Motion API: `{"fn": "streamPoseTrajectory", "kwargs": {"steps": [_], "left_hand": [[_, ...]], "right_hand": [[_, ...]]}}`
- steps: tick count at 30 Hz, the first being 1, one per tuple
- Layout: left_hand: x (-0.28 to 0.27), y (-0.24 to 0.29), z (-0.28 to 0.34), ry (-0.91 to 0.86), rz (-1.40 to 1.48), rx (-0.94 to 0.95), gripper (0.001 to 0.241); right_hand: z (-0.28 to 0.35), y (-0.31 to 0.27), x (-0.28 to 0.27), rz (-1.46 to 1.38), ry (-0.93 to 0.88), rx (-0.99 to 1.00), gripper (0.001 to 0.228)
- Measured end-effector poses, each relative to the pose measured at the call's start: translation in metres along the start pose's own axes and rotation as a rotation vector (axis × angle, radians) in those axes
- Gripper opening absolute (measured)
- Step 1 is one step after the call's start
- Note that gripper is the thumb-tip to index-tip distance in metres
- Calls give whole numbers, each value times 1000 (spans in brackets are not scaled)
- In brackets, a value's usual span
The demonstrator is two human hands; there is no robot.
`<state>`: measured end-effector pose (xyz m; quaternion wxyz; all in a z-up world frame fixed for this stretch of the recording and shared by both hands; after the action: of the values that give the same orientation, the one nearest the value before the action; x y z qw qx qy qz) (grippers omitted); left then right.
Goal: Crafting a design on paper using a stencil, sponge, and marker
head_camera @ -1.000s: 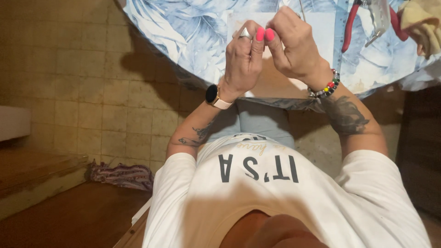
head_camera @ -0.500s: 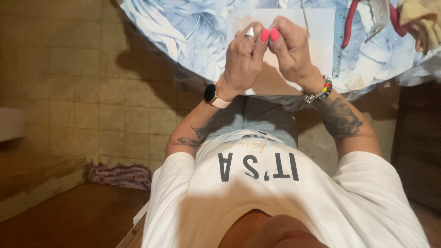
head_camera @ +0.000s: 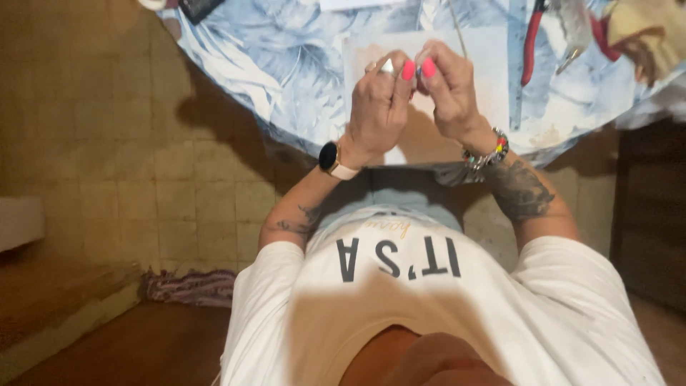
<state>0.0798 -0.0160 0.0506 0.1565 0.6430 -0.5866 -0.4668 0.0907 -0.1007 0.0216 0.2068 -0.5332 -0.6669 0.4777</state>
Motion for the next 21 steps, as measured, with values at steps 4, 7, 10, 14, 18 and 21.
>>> {"fn": "streamPoseTrajectory", "kwargs": {"steps": [4, 7, 10, 14, 18, 21], "left_hand": [[2, -3, -1, -3, 15, 12, 40], [-3, -10, 10, 74, -60, -7, 20], [-9, -9, 18, 148, -177, -5, 16], [-13, -9, 21, 253, -297, 57, 13], [-14, -7, 20, 259, -323, 106, 13], [-15, -5, 19, 269, -345, 151, 10]], "right_hand": [[0, 5, -1, -68, 7, 24, 29], [1, 8, -1, -81, 15, 64, 28], [5, 19, -2, -98, 34, 115, 26], [4, 24, 1, -132, 39, 154, 26], [5, 24, 2, -167, 44, 178, 27], [3, 23, 1, -142, 42, 191, 26]]}}
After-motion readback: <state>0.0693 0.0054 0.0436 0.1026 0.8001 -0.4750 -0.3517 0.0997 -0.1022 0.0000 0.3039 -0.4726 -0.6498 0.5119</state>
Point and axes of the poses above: each hand's wrist, its own z-axis away from the middle knuckle, its own x-axis out of the palm, y = z × x, the point moved 8 cm from there along -z, towards the middle knuckle, and after that the axes turned 9 degrees about -y, right-handed, at the moved point
